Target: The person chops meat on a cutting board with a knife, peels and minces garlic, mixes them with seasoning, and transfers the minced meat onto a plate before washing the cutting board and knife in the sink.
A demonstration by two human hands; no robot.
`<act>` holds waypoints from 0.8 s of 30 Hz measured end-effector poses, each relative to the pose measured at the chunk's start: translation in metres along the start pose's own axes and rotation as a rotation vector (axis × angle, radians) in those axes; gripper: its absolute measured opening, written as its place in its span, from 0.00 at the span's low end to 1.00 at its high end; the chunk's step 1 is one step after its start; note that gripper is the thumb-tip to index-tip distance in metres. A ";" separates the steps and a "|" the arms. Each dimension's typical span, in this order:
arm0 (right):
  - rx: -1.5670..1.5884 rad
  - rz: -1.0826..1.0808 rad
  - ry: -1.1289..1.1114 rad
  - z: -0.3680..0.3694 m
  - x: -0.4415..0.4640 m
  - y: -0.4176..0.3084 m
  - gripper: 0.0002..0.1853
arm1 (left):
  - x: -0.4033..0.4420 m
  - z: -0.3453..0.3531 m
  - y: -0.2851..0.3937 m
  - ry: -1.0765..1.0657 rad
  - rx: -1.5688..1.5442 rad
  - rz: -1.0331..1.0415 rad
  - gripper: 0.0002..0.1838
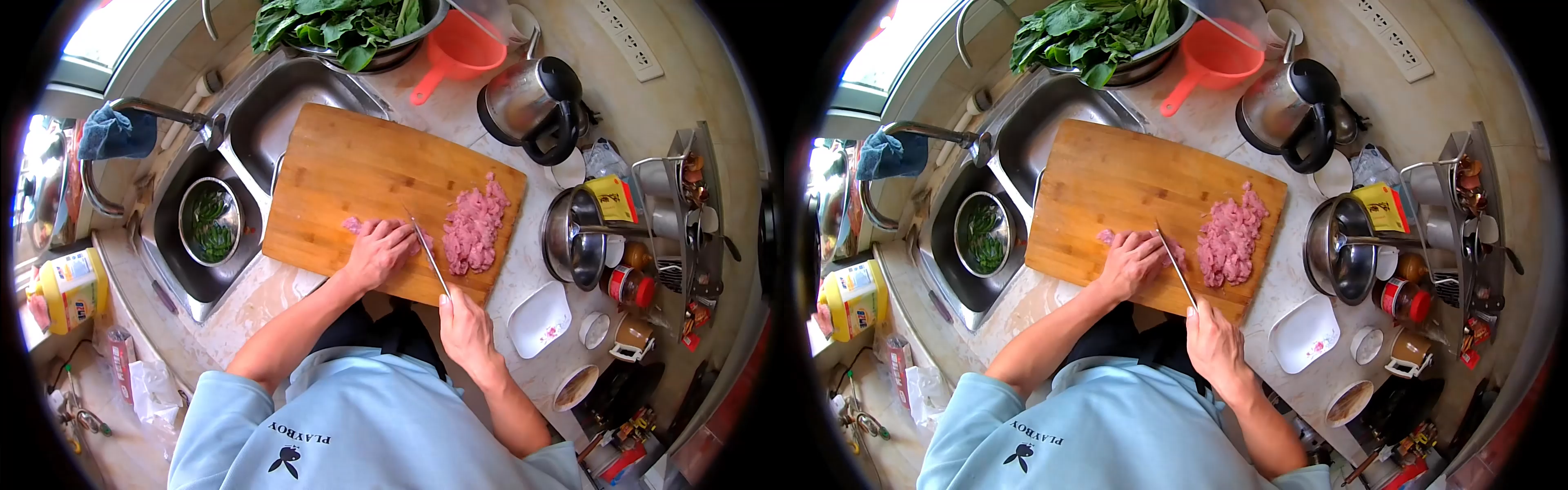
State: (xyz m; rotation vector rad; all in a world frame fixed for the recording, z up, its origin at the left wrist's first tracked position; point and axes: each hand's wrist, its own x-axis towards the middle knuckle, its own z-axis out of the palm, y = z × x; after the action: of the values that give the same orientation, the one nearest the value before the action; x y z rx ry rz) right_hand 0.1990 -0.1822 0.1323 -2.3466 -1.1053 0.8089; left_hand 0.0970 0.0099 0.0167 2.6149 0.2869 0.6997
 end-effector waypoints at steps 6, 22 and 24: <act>-0.078 0.047 -0.032 0.002 -0.012 0.000 0.18 | -0.016 -0.007 -0.010 0.054 -0.030 0.058 0.16; -0.064 -0.024 -0.085 0.026 0.024 0.012 0.19 | -0.016 -0.002 -0.010 -0.045 -0.070 0.021 0.15; -0.021 0.038 -0.032 0.014 0.026 0.019 0.19 | -0.016 -0.001 -0.010 0.017 -0.111 0.036 0.15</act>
State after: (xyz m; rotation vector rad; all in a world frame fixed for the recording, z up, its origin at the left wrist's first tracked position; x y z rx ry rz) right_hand 0.2133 -0.1716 0.1020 -2.3871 -1.0902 0.8552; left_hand 0.0821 0.0149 0.0063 2.5157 0.2004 0.7285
